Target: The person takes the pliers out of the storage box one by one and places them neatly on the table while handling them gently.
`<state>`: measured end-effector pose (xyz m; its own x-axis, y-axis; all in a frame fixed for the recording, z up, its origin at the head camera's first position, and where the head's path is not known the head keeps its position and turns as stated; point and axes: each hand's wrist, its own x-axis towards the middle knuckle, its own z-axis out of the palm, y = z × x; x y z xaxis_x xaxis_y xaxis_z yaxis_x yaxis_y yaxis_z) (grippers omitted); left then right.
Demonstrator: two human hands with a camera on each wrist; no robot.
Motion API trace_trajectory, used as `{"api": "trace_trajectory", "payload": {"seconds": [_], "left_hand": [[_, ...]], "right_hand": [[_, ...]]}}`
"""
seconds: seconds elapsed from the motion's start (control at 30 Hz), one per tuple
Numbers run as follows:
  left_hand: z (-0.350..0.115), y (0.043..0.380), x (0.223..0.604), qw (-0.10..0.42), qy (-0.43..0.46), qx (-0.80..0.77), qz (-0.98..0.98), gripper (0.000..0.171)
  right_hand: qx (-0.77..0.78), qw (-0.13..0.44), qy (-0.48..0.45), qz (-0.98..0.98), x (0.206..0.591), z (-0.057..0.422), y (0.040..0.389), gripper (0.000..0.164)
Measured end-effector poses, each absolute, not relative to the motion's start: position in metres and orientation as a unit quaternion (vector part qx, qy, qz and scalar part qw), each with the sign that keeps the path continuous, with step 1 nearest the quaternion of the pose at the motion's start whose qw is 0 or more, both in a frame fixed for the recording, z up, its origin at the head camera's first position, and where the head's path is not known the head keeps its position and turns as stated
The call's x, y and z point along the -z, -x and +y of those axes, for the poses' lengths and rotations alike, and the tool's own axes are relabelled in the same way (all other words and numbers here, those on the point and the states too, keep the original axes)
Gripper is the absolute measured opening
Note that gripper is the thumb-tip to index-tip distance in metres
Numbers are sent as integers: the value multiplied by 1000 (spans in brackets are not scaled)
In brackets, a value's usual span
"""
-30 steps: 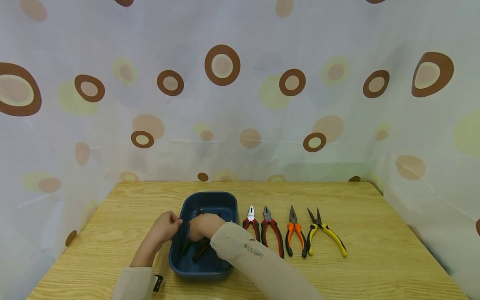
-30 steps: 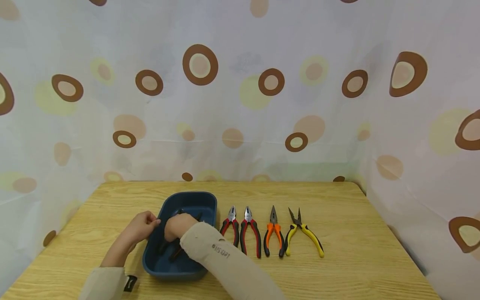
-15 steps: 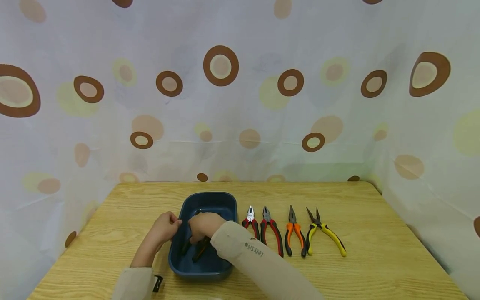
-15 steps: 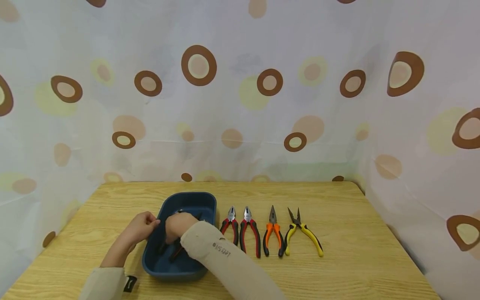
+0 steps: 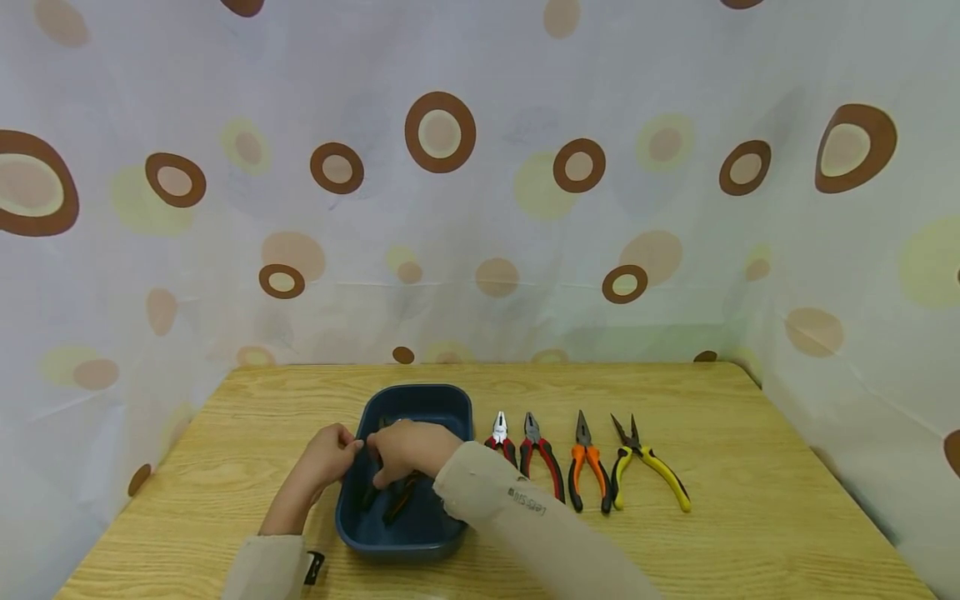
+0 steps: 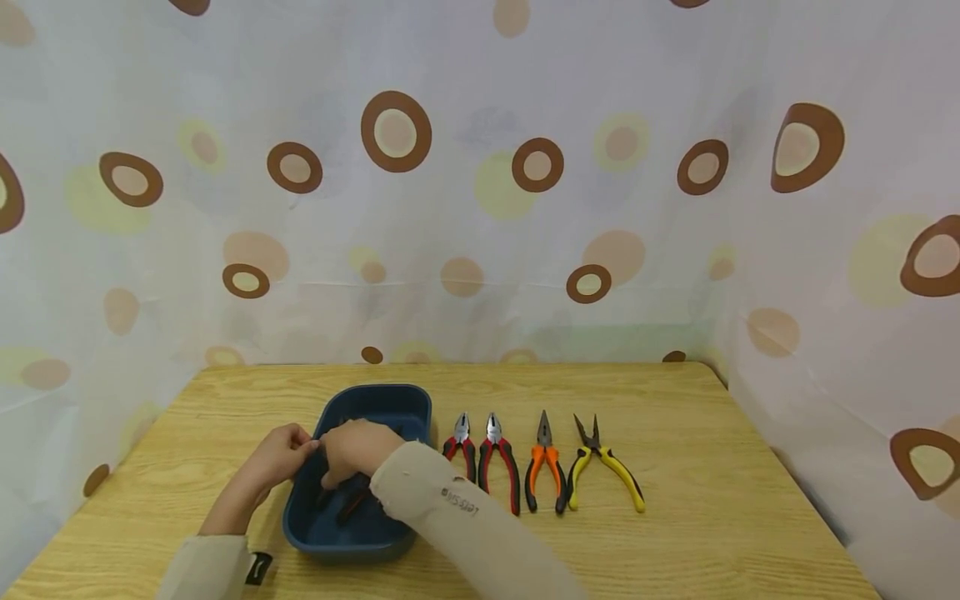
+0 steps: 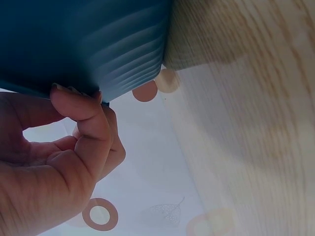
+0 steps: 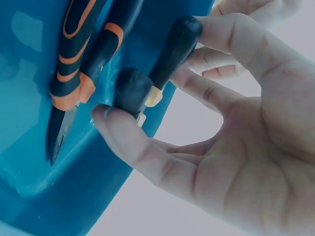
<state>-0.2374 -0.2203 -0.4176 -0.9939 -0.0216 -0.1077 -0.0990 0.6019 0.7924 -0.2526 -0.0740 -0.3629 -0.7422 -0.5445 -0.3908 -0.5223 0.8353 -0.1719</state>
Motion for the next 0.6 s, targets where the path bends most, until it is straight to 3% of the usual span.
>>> {"api": "trace_trajectory", "payload": {"seconds": [0.6], "left_hand": [[-219, 238, 419, 34, 34, -445, 894, 13]], "right_hand": [[84, 159, 301, 937, 359, -44, 246, 37]]}}
